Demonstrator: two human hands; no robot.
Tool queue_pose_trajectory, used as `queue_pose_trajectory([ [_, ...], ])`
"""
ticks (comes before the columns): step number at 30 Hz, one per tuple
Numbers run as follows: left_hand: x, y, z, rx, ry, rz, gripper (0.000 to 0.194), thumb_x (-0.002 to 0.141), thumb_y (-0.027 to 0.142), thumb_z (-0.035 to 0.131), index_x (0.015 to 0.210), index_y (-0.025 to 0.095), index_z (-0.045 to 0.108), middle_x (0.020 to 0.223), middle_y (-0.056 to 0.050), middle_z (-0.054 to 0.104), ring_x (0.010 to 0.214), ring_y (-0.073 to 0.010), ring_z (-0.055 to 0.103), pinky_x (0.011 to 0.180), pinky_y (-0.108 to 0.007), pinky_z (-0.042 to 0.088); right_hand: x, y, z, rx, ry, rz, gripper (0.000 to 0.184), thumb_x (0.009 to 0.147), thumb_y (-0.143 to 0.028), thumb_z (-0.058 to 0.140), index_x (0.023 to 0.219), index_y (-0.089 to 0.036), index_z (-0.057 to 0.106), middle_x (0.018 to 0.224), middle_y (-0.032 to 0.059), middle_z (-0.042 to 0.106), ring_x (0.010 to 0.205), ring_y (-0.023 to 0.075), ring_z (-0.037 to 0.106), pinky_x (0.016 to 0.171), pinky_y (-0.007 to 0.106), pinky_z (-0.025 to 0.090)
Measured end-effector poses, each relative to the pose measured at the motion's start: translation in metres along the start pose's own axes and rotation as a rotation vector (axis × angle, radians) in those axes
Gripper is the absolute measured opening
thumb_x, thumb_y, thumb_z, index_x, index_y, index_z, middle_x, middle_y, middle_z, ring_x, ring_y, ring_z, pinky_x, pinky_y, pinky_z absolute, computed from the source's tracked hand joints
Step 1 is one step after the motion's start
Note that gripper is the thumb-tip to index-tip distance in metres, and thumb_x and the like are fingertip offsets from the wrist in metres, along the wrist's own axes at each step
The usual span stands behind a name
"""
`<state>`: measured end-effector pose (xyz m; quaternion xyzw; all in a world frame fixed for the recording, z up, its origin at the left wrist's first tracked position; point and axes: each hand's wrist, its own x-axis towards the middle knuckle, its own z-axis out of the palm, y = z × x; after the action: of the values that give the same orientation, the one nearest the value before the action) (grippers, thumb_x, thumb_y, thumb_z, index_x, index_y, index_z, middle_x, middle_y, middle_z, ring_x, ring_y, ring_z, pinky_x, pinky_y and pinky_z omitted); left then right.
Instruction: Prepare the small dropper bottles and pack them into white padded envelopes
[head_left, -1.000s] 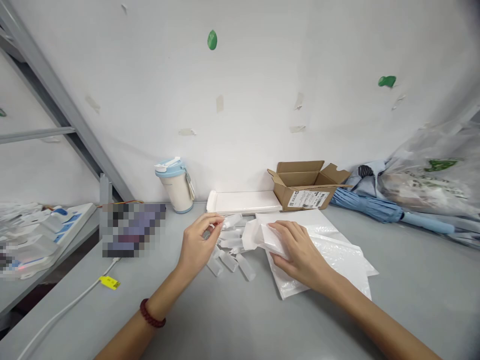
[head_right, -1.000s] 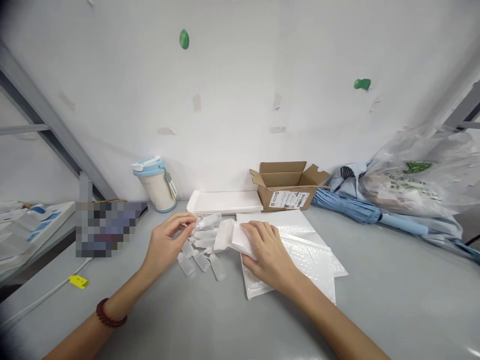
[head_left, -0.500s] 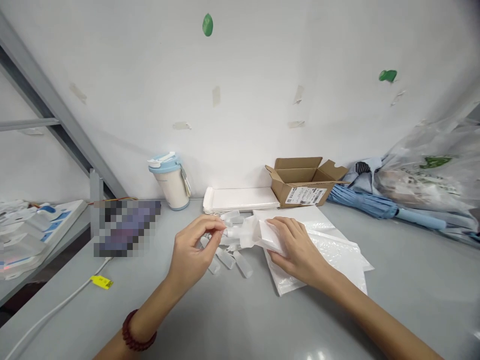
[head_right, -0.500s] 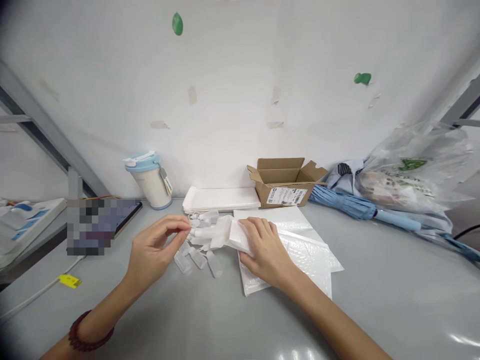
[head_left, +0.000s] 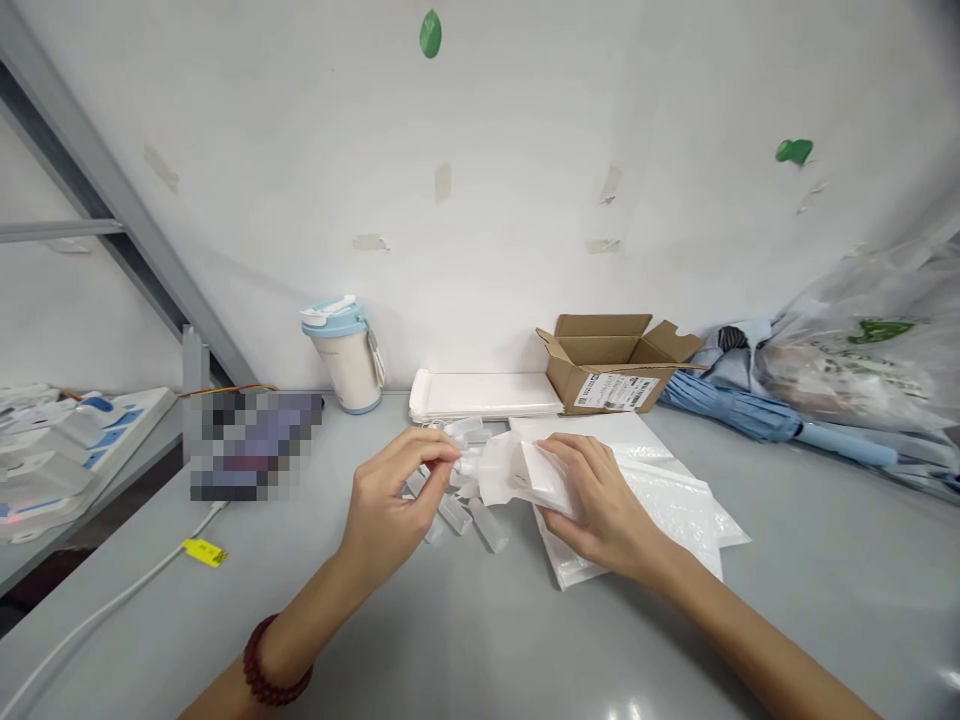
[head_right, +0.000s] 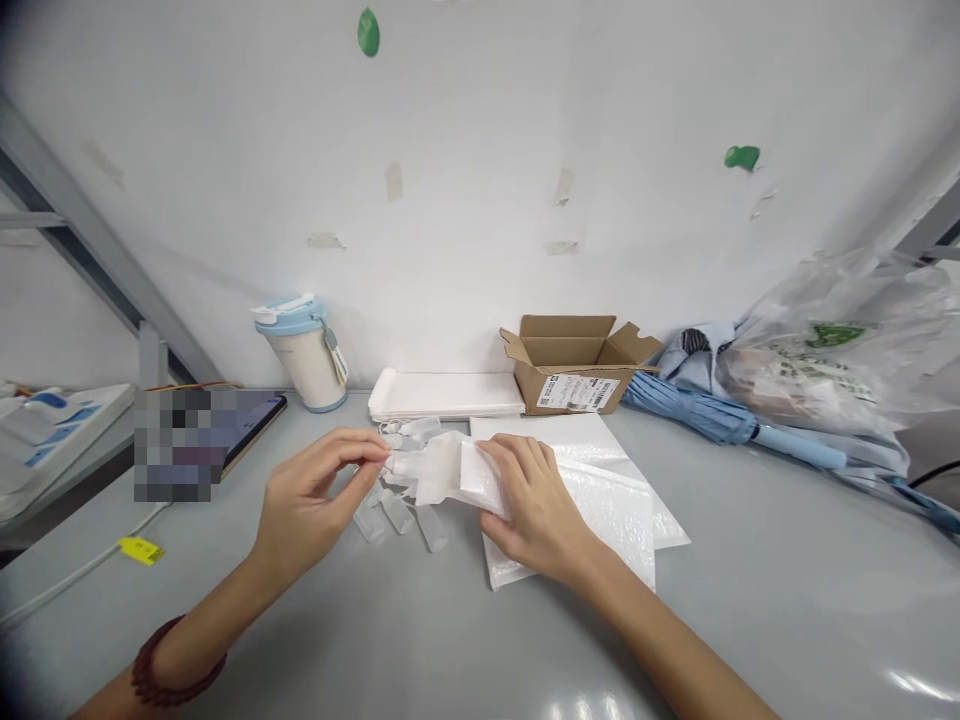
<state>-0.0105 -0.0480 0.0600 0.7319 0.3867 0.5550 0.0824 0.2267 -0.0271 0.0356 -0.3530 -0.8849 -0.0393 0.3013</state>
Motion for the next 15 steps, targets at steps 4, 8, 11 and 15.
queue_pose_trajectory([
  [4, -0.005, 0.001, 0.008, -0.014, -0.083, 0.028, 0.019, 0.079, 0.001, 0.053, 0.080, 0.016, 0.064, 0.083, -0.005, 0.065, 0.079, -0.0138, 0.061, 0.068, -0.024, 0.049, -0.001, -0.001, 0.000, 0.011, 0.006, -0.044, 0.059, 0.071, -0.017, 0.056, 0.126, -0.015, 0.035, 0.115, 0.0146, 0.047, 0.107, 0.0293, 0.043, 0.086, 0.045, 0.038],
  [8, -0.013, 0.004, 0.018, -0.069, -0.139, 0.021, 0.019, 0.079, 0.000, 0.053, 0.081, 0.016, 0.064, 0.084, -0.005, 0.066, 0.079, -0.0134, 0.063, 0.070, -0.024, 0.050, -0.003, -0.005, 0.000, 0.025, 0.002, -0.097, 0.059, 0.071, -0.015, 0.055, 0.127, -0.015, 0.034, 0.114, 0.0142, 0.048, 0.103, 0.0282, 0.044, 0.084, 0.044, 0.038],
  [11, -0.017, 0.006, 0.024, -0.114, -0.169, 0.019, 0.021, 0.079, -0.001, 0.054, 0.081, 0.016, 0.064, 0.083, -0.004, 0.067, 0.078, -0.0129, 0.063, 0.069, -0.023, 0.050, -0.003, -0.007, 0.001, 0.031, -0.015, -0.111, 0.057, 0.071, -0.014, 0.054, 0.125, -0.015, 0.036, 0.112, 0.0139, 0.050, 0.100, 0.0273, 0.046, 0.081, 0.043, 0.040],
  [15, -0.018, 0.011, 0.024, -0.140, -0.151, -0.003, 0.020, 0.078, 0.000, 0.056, 0.081, 0.017, 0.065, 0.082, -0.003, 0.068, 0.078, -0.0130, 0.064, 0.070, -0.022, 0.051, -0.002, -0.006, 0.002, 0.041, -0.014, -0.099, 0.055, 0.072, -0.014, 0.054, 0.125, -0.015, 0.037, 0.112, 0.0138, 0.050, 0.100, 0.0269, 0.047, 0.081, 0.042, 0.041],
])
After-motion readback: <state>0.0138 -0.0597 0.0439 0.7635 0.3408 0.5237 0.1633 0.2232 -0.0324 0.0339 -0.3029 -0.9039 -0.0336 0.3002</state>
